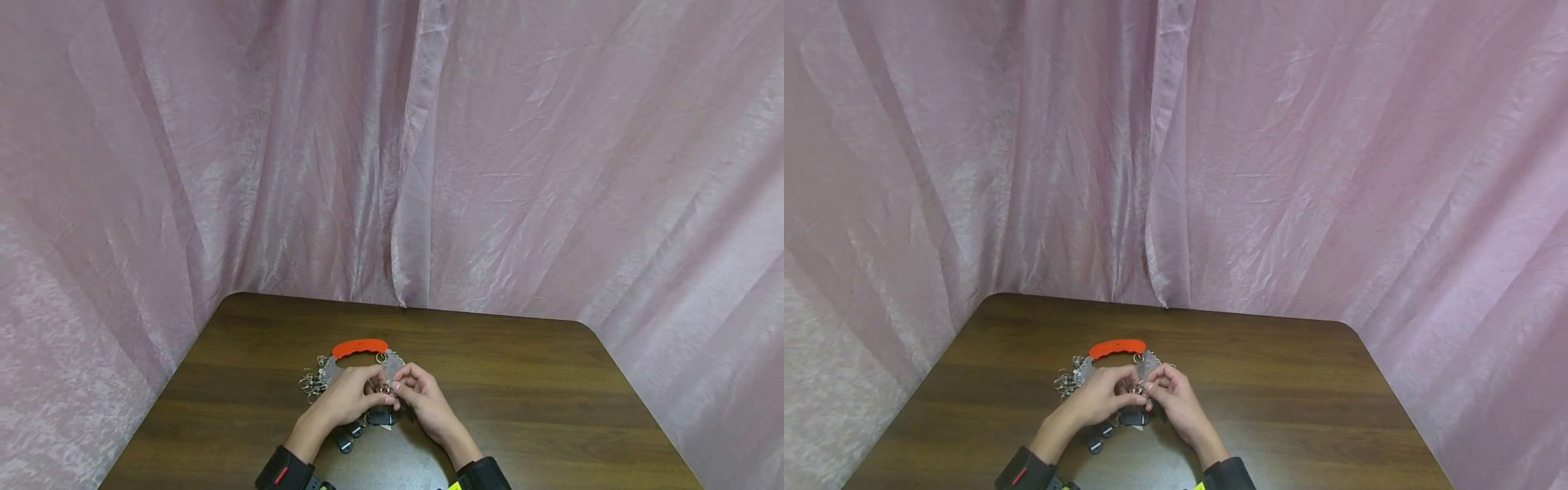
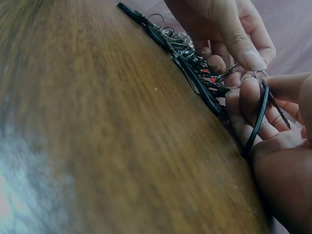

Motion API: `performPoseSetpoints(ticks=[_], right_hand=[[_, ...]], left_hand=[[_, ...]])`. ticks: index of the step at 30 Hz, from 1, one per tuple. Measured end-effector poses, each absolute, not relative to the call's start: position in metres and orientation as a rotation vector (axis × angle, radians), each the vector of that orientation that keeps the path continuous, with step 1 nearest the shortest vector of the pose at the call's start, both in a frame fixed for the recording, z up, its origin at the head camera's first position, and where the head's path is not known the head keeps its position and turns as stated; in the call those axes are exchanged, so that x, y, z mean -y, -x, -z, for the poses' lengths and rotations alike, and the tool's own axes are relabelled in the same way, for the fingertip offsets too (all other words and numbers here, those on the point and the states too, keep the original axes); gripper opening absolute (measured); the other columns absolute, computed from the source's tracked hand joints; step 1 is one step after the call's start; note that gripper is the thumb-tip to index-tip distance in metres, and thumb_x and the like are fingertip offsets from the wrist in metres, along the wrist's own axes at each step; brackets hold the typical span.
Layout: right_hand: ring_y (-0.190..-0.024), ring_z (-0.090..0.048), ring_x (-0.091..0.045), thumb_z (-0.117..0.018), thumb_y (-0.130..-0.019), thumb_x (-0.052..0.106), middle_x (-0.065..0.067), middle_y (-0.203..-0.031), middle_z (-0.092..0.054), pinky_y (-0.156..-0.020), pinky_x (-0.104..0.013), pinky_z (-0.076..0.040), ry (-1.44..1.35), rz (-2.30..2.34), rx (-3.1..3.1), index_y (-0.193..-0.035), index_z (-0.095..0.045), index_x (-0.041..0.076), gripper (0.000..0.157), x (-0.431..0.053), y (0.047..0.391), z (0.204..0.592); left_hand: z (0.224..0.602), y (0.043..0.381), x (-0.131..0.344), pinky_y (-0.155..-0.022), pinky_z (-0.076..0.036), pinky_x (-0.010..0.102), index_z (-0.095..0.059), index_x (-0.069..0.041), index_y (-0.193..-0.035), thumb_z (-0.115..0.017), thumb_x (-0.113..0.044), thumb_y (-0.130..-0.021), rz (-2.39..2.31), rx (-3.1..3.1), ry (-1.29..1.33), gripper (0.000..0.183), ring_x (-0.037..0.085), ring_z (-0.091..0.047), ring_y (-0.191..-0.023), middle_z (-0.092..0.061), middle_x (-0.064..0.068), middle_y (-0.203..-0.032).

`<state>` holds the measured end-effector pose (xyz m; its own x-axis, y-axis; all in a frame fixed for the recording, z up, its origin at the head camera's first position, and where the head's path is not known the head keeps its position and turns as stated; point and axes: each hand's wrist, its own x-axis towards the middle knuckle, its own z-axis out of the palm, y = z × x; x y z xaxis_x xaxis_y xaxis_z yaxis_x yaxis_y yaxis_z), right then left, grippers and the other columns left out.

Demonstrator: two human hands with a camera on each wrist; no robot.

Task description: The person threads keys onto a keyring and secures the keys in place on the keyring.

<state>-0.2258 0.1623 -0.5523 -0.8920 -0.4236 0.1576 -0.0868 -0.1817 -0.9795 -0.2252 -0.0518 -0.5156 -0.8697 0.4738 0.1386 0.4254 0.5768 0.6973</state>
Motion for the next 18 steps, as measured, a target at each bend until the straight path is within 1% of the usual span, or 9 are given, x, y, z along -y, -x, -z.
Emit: performPoseSetpoints(ticks=[4, 11, 16, 18], right_hand=[[-0.072, -0.064, -0.011, -0.063, -0.105, 0.003, -0.004, -0.09, -0.064, -0.07, -0.024, -0.055, 0.591, 2.167, -1.857, -0.113, -0.047, -0.019, 0.029, -0.1622, 0.2252, 0.5515], [-0.072, -0.063, -0.012, -0.063, -0.105, 0.004, -0.004, -0.092, -0.063, -0.07, -0.024, -0.055, 0.593, 2.166, -1.858, -0.113, -0.047, -0.019, 0.029, -0.1624, 0.2247, 0.5505], [-0.073, -0.064, -0.011, -0.063, -0.104, 0.003, -0.003, -0.092, -0.064, -0.07, -0.024, -0.055, 0.61, 2.164, -1.86, -0.113, -0.047, -0.019, 0.029, -0.1628, 0.2254, 0.5508], [-0.073, -0.064, -0.011, -0.062, -0.105, 0.003, -0.003, -0.09, -0.064, -0.071, -0.024, -0.055, 0.621, 2.17, -1.853, -0.113, -0.046, -0.02, 0.029, -0.163, 0.2257, 0.5508]], left_hand=[[0.5166, 0.2252, 0.052, -0.057, -0.044, 0.025, -0.064, -0.026, -0.092, -0.078, -0.051, -0.093, -1.191, -2.736, -0.782, 0.029, 0.002, -0.054, -0.065, -0.06, -0.014, -0.076], [0.5175, 0.2252, 0.0513, -0.057, -0.044, 0.025, -0.061, -0.029, -0.09, -0.078, -0.052, -0.093, -1.189, -2.743, -0.769, 0.028, 0.002, -0.055, -0.065, -0.06, -0.015, -0.076], [0.5174, 0.2257, 0.0505, -0.058, -0.045, 0.026, -0.063, -0.026, -0.091, -0.079, -0.052, -0.092, -1.193, -2.742, -0.757, 0.03, 0.002, -0.056, -0.066, -0.061, -0.014, -0.077], [0.517, 0.2263, 0.0502, -0.059, -0.046, 0.026, -0.065, -0.024, -0.094, -0.08, -0.051, -0.091, -1.201, -2.735, -0.757, 0.031, 0.002, -0.057, -0.067, -0.062, -0.014, -0.079]])
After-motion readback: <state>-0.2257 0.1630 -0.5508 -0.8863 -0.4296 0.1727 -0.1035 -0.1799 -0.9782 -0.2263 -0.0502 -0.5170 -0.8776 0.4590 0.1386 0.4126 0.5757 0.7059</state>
